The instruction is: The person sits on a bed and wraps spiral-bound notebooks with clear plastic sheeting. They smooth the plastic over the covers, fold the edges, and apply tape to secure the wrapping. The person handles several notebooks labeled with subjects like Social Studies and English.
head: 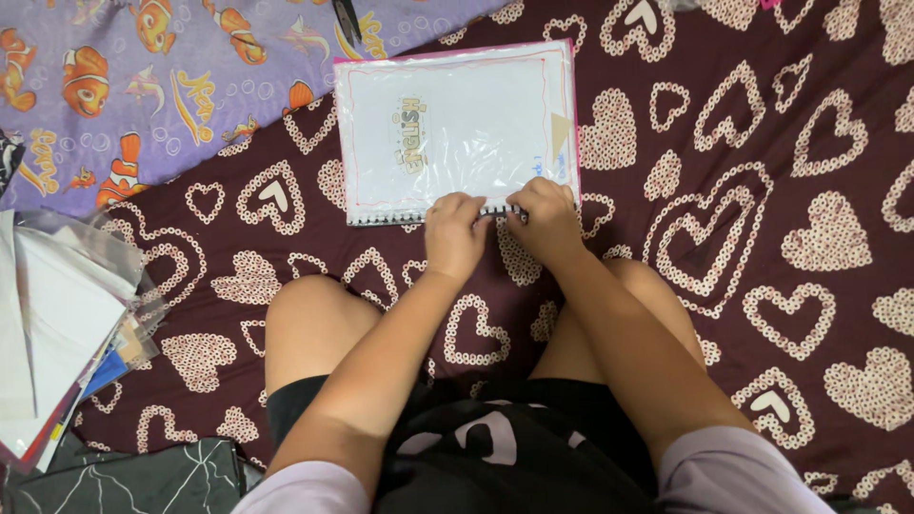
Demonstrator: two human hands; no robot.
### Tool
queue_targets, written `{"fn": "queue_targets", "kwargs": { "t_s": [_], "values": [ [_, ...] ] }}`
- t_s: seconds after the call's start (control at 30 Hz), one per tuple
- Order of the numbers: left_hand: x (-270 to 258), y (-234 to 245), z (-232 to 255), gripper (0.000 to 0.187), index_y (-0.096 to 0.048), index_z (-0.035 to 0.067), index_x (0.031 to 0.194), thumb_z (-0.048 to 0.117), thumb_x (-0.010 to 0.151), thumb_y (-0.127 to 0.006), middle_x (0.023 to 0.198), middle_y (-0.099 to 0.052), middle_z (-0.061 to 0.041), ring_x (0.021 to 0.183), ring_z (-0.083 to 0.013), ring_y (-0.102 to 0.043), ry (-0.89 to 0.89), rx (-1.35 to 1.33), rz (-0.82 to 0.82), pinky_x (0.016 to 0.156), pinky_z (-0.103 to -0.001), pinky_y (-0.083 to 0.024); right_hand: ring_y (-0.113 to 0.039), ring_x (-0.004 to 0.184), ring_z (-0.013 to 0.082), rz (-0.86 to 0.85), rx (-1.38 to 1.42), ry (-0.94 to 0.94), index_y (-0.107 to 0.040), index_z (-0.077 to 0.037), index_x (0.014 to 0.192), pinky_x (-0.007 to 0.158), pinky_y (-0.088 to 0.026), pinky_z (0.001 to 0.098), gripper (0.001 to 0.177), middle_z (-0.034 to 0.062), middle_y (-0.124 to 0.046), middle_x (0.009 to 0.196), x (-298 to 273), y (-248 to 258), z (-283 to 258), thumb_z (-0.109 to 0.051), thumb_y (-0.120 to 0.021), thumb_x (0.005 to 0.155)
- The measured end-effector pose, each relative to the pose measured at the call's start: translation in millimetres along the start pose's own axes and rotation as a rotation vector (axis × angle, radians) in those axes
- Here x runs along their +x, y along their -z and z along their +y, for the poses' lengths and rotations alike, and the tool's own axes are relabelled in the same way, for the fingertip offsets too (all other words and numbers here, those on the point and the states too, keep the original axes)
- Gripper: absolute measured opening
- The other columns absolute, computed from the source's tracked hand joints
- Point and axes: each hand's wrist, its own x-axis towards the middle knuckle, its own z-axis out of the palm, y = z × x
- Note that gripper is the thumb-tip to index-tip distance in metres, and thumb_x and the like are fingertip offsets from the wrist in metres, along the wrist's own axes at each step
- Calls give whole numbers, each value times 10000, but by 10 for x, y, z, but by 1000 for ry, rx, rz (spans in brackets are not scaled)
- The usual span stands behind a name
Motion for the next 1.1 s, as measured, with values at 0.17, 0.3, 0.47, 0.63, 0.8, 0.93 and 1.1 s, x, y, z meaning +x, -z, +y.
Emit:
{"fn": "queue_targets", "kwargs": {
  "t_s": [0.17,0.3,0.47,0.63,0.8,0.93,1.1],
  "values": [
    [-77,101,-140,96,-757,135,940,157,850,-782,925,-654,-44,944,-292,-615,-5,9,0,868,-428,-453,-627,903,259,-33,-1,-31,-738,-99,912,812,-420,433,207,52,-639,883,-5,-33,51,-100,-845,735],
    [-29,89,-176,54,-752,139,909,148,858,-766,912,-649,-46,936,-296,-613,-13,41,-54,863,-431,-452,-628,936,260,-27,12,-33,-735,-108,919,847,-434,420,194,49,-639,892,-22,-55,53,-106,-836,754],
    [6,144,-154,94,-749,126,924,129,831,-756,918,-626,-74,946,-311,-605,-5,41,-86,873,-440,-441,-619,931,265,-25,1,-28,-710,-110,915,847,-427,418,200,55,-621,902,14,15,-37,-99,-830,755],
    [78,102,-97,115,-753,166,871,142,761,-774,893,-629,-65,947,-305,-611,179,53,-144,880,-445,-419,-610,927,259,-9,-67,74,-707,-129,903,827,-408,420,218,42,-612,909,51,88,-215,-45,-794,721],
    [192,25,-23,104,-739,165,803,166,710,-787,939,-650,-68,994,-301,-607,345,132,-181,900,-457,-394,-596,884,243,6,-25,139,-727,-142,909,794,-397,413,180,18,-607,888,55,-5,-271,-86,-816,762],
    [162,111,-54,135,-743,170,884,191,758,-787,960,-647,-75,1031,-308,-593,283,90,-173,923,-465,-385,-602,893,236,14,-33,119,-733,-148,915,810,-410,407,166,11,-605,893,57,-120,-228,-79,-814,789],
    [39,272,-166,175,-731,140,948,197,792,-787,989,-651,-66,1038,-308,-593,98,56,-135,949,-462,-389,-604,902,251,1,-10,87,-732,-132,922,804,-416,415,184,26,-605,892,56,-174,-195,-73,-806,763]
  ]
}}
